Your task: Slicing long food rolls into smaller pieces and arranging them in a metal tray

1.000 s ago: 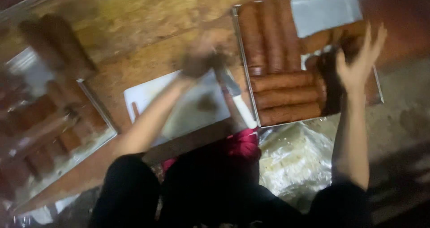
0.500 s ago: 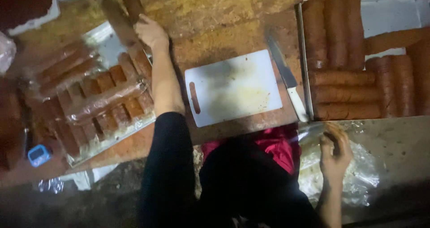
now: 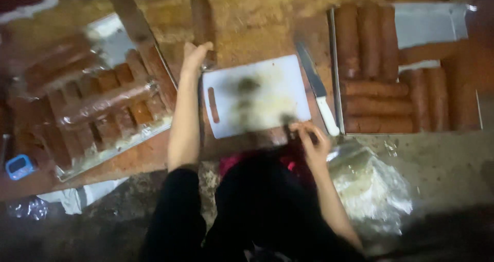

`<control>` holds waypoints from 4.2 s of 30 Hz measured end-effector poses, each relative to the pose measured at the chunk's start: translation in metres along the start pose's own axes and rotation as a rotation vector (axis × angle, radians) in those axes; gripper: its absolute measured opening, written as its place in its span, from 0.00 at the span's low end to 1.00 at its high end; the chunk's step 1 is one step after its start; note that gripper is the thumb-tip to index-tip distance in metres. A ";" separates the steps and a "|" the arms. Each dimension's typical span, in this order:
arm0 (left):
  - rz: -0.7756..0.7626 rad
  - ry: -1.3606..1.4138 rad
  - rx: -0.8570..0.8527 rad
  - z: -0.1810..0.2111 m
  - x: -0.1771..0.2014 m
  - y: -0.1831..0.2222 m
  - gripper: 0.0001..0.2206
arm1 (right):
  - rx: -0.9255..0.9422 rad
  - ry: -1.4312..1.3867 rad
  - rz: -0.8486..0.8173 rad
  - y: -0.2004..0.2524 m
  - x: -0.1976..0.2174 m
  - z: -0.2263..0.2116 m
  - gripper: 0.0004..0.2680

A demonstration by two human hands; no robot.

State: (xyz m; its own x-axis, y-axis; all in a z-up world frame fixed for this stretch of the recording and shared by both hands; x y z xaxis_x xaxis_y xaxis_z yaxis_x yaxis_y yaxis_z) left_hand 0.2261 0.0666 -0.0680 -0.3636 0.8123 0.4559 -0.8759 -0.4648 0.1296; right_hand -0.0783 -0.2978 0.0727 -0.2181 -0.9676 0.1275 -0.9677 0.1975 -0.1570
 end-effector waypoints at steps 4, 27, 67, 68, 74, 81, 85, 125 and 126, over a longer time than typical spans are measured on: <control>-0.359 0.045 -0.219 -0.022 -0.050 0.086 0.37 | -0.078 -0.066 -0.093 -0.072 -0.052 0.026 0.11; -0.586 0.949 0.389 -0.018 -0.090 0.212 0.28 | -0.066 -0.126 0.139 -0.113 0.058 -0.084 0.04; -0.701 -0.809 -0.601 0.103 -0.070 0.213 0.35 | -0.704 0.187 0.827 0.227 0.267 0.354 0.05; -0.727 -0.773 -0.593 0.110 -0.066 0.213 0.35 | -0.658 0.125 0.828 0.211 0.261 0.354 0.05; -0.808 -1.014 -0.702 0.092 -0.074 0.213 0.40 | 0.030 0.343 0.418 0.039 0.152 0.118 0.08; -0.801 -1.052 -0.756 0.081 -0.086 0.207 0.41 | -0.156 0.796 -0.187 -0.058 0.051 0.049 0.21; -0.907 -0.714 -0.738 0.107 -0.092 0.225 0.35 | -0.272 1.025 -0.295 -0.076 0.041 0.086 0.24; -0.337 -0.384 -1.414 0.109 -0.090 0.239 0.08 | -0.374 0.633 -0.383 -0.073 -0.034 0.002 0.22; -0.348 -0.381 -1.414 0.105 -0.094 0.244 0.08 | -0.383 0.633 -0.380 -0.052 -0.027 0.001 0.22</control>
State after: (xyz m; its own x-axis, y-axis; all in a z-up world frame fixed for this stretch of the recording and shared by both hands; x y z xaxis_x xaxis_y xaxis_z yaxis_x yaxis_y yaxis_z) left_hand 0.0798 -0.1605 0.0136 -0.1720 0.5668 0.8057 -0.5548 0.6201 -0.5547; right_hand -0.0216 -0.2823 0.0766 0.2127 -0.7304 0.6490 -0.9409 0.0259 0.3376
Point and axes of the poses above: each hand's wrist, its own y-axis away from the middle knuckle, its own x-axis out of the back of the hand, z = x × y, the point moved 5 cm from there along -y, towards the middle knuckle, and after that the axes turned 4 degrees about -y, right-handed, at the moved point
